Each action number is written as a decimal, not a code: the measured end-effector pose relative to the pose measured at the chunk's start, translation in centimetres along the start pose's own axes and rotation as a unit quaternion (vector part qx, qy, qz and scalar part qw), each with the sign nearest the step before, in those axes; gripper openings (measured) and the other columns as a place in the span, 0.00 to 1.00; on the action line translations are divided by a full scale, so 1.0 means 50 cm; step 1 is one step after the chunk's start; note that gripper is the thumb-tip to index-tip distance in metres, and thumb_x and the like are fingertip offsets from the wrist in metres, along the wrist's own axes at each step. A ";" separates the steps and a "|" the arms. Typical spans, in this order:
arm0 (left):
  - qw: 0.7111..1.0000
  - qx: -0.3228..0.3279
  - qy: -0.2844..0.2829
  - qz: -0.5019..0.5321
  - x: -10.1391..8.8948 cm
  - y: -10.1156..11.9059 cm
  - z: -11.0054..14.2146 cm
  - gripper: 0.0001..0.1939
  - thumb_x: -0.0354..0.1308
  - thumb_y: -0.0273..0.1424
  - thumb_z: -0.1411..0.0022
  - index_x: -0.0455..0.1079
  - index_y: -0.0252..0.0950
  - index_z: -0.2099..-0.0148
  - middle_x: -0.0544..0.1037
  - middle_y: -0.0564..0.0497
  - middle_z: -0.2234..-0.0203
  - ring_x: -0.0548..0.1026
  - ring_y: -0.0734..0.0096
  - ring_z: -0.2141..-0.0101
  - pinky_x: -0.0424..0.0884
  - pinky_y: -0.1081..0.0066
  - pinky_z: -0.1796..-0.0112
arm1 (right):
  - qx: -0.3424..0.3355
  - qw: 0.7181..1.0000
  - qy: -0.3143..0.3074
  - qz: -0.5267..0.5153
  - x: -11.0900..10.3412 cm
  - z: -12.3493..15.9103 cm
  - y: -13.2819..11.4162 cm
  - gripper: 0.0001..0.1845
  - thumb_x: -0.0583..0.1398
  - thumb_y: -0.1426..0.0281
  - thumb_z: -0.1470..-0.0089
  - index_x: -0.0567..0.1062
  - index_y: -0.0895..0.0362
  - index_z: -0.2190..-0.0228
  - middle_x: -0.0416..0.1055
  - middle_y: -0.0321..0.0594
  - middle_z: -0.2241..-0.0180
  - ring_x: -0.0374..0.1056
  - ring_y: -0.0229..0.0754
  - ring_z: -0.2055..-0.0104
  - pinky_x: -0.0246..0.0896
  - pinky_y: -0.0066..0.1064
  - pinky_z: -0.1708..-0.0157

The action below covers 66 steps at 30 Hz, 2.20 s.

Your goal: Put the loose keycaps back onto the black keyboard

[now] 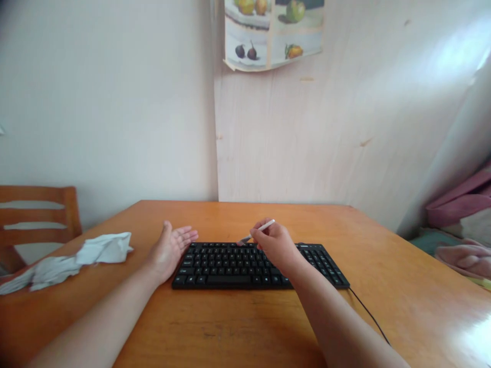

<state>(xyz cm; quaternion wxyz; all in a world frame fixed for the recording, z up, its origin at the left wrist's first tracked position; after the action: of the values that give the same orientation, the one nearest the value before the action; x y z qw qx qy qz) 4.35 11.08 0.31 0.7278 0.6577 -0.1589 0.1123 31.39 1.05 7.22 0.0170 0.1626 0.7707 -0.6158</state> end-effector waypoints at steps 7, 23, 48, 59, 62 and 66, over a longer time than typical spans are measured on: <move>1.000 -0.002 -0.004 0.005 0.000 -0.009 -0.005 0.41 0.36 0.58 0.37 0.67 0.25 0.46 0.76 0.32 0.53 0.75 0.59 0.53 0.65 0.63 0.48 | -0.007 0.999 -0.049 0.022 0.083 0.004 -0.015 0.11 0.60 0.60 0.48 0.67 0.55 0.71 0.64 0.30 0.80 0.58 0.33 0.80 0.51 0.25 0.80; 1.000 0.008 -0.011 0.012 0.002 -0.015 -0.009 0.42 0.36 0.60 0.39 0.67 0.26 0.48 0.76 0.31 0.54 0.75 0.58 0.53 0.67 0.63 0.52 | -0.036 0.992 -0.118 0.030 0.267 -0.041 -0.024 0.10 0.59 0.61 0.46 0.68 0.55 0.69 0.72 0.34 0.75 0.68 0.35 0.76 0.61 0.25 0.76; 1.000 0.006 -0.006 -0.015 0.001 -0.019 -0.011 0.43 0.34 0.60 0.38 0.67 0.26 0.47 0.75 0.31 0.51 0.75 0.58 0.53 0.66 0.62 0.49 | -0.003 0.989 -0.113 0.097 0.261 -0.052 0.021 0.08 0.58 0.64 0.47 0.70 0.57 0.70 0.74 0.37 0.77 0.69 0.36 0.78 0.60 0.24 0.79; 0.999 0.013 -0.005 -0.041 0.000 -0.015 -0.011 0.45 0.34 0.61 0.40 0.67 0.26 0.46 0.76 0.33 0.52 0.75 0.59 0.52 0.67 0.62 0.50 | -0.008 0.983 -0.098 0.154 0.207 -0.052 0.017 0.06 0.58 0.66 0.48 0.70 0.56 0.72 0.74 0.37 0.78 0.69 0.36 0.79 0.60 0.24 0.80; 0.999 0.012 -0.006 -0.038 0.001 -0.013 -0.010 0.44 0.34 0.61 0.39 0.67 0.26 0.46 0.76 0.33 0.52 0.75 0.59 0.53 0.67 0.63 0.50 | -0.004 0.982 -0.096 0.160 0.193 -0.050 0.016 0.05 0.58 0.67 0.48 0.70 0.56 0.72 0.74 0.37 0.78 0.69 0.36 0.78 0.60 0.24 0.80; 0.999 0.010 -0.003 -0.037 -0.001 -0.014 -0.011 0.43 0.34 0.60 0.38 0.67 0.27 0.46 0.76 0.33 0.52 0.76 0.59 0.54 0.67 0.62 0.50 | 0.001 0.982 -0.093 0.164 0.174 -0.044 0.014 0.05 0.58 0.68 0.48 0.69 0.56 0.73 0.73 0.37 0.78 0.69 0.36 0.79 0.60 0.24 0.80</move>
<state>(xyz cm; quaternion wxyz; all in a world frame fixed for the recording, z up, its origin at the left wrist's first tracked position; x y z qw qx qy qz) 4.62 11.57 -0.40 0.7242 0.6708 -0.1356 0.0851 23.71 5.27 5.12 0.1891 0.2295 0.7277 -0.6181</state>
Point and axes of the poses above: each hand's wrist, its own z-axis away from the middle knuckle, its own x-axis out of the palm, y = z × x, the point moved 8 cm from there along -z, towards the middle knuckle
